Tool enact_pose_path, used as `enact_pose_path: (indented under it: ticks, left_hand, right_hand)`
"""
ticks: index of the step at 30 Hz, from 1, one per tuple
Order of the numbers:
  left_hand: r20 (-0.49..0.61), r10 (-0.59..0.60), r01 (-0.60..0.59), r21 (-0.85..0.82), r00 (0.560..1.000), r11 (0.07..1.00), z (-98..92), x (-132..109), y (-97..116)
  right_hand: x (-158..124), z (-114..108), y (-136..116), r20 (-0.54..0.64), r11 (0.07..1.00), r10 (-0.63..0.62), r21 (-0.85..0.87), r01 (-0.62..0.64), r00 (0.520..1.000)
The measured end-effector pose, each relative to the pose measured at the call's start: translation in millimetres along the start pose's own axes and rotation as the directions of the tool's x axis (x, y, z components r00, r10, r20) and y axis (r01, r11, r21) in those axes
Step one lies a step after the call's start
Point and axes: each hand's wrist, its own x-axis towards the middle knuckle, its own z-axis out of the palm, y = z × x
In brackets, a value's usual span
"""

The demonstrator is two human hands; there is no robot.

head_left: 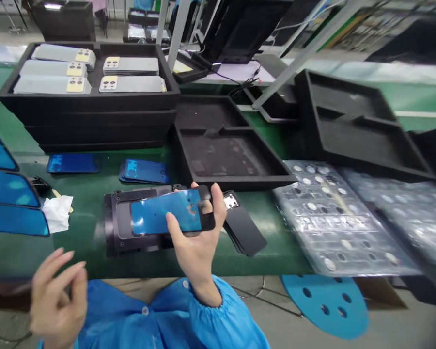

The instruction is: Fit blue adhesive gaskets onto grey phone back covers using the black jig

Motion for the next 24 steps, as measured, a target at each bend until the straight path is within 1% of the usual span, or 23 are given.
enact_pose_path:
  ticks: [1,2,3,5,6,9,10,12,15,17,20,22,24]
  left_hand:
    - [0.085,0.121,-0.118,-0.042,0.989,0.992,12.4,5,11]
    - [0.179,0.209,-0.202,-0.053,0.961,0.978,23.5,12,22]
    - [0.25,0.279,-0.273,-0.061,0.927,0.96,33.2,19,31]
    - [0.355,0.341,-0.337,-0.075,0.87,0.938,48.3,30,44]
    - [0.392,0.353,-0.353,-0.075,0.85,0.933,53.7,34,48]
    - [0.473,0.347,-0.365,-0.055,0.81,0.929,62.6,39,47]
    - [0.489,0.335,-0.362,-0.042,0.805,0.931,63.4,38,45]
    - [0.501,0.33,-0.37,-0.021,0.8,0.929,63.3,37,39]
    - [0.497,0.357,-0.406,-0.011,0.791,0.914,61.8,37,33]
    - [0.493,0.38,-0.426,-0.019,0.783,0.904,62.0,39,32]
    - [0.474,0.405,-0.451,-0.018,0.782,0.892,65.4,44,32]
    - [0.469,0.407,-0.465,0.008,0.784,0.885,69.2,47,33]
    - [0.476,0.402,-0.472,0.031,0.782,0.881,73.2,49,32]
  right_hand:
    - [-1,0,1,0.028,1.0,-0.003,-0.012,0.004,1.0]
    - [-1,0,3,0.063,1.0,-0.01,-0.025,0.011,0.998]
    - [-1,0,3,0.098,0.999,-0.018,-0.038,0.022,0.995]
    - [0,-1,4,0.162,0.998,-0.022,-0.051,0.031,0.987]
    - [0,-2,4,0.191,0.998,-0.022,-0.054,0.033,0.981]
    - [2,-10,1,0.25,0.996,-0.066,-0.046,0.08,0.966]
    - [4,-14,1,0.246,0.993,-0.093,-0.042,0.107,0.965]
    - [9,-27,1,0.195,0.987,-0.138,-0.058,0.152,0.971]
    - [22,-54,13,0.102,0.967,-0.149,-0.192,0.167,0.984]
    - [34,-75,30,0.061,0.941,-0.137,-0.303,0.149,0.989]
    - [51,-109,66,0.011,0.906,-0.101,-0.412,0.097,0.995]
    - [58,-130,89,0.002,0.875,-0.07,-0.481,0.062,0.998]
    - [61,-146,108,0.02,0.845,-0.03,-0.534,0.036,0.999]
